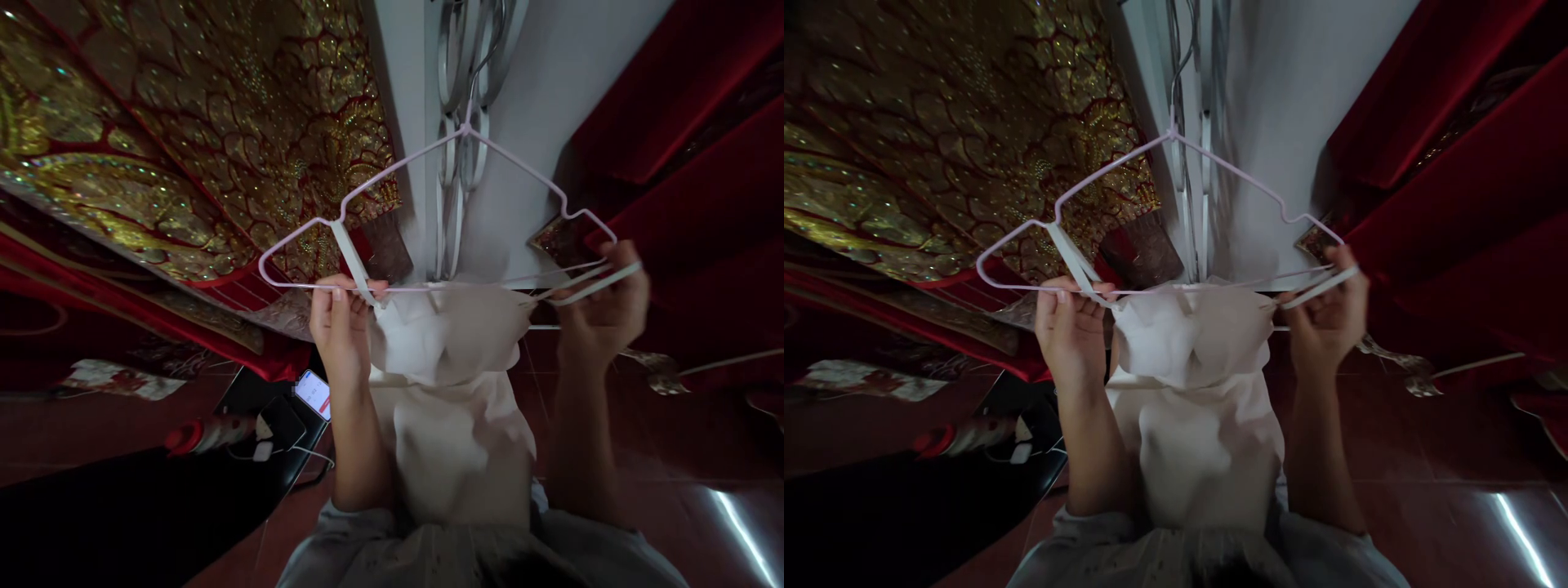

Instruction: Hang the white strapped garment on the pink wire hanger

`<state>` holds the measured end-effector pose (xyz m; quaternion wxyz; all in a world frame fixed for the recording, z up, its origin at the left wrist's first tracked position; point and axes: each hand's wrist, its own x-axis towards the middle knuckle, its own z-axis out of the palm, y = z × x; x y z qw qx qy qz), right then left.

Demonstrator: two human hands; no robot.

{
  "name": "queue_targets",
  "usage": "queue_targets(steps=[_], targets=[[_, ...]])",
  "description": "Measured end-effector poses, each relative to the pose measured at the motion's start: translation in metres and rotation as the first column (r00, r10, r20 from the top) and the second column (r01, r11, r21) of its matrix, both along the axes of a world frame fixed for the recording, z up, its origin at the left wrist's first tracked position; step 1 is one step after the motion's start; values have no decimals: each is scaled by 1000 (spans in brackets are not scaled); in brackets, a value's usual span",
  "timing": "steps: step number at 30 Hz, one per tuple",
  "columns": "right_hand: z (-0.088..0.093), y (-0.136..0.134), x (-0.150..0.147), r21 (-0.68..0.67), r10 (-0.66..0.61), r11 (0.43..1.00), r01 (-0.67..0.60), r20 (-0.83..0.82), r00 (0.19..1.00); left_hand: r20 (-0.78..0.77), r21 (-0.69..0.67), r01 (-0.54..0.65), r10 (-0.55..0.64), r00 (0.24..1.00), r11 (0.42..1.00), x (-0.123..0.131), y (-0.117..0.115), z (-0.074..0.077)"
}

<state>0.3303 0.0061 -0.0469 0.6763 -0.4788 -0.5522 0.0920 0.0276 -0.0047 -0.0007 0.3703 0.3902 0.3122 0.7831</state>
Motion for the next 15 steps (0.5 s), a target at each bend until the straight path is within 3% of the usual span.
queue_targets(steps=[3,8,11,15], targets=[[7,16,30,136,-132,980,148,-123,984,-13,19,1,-1,1000,1000,-1,4,-3],[46,28,32,-82,-53,995,61,99,994,11,45,15,-15,1000,999,0,7,-5],[73,32,18,-58,-3,998,18,243,970,15,43,31,-32,999,999,-1,6,-4],[95,34,7,-35,-45,997,63,372,927,-16,16,19,-18,1000,1000,-3,5,-3]])
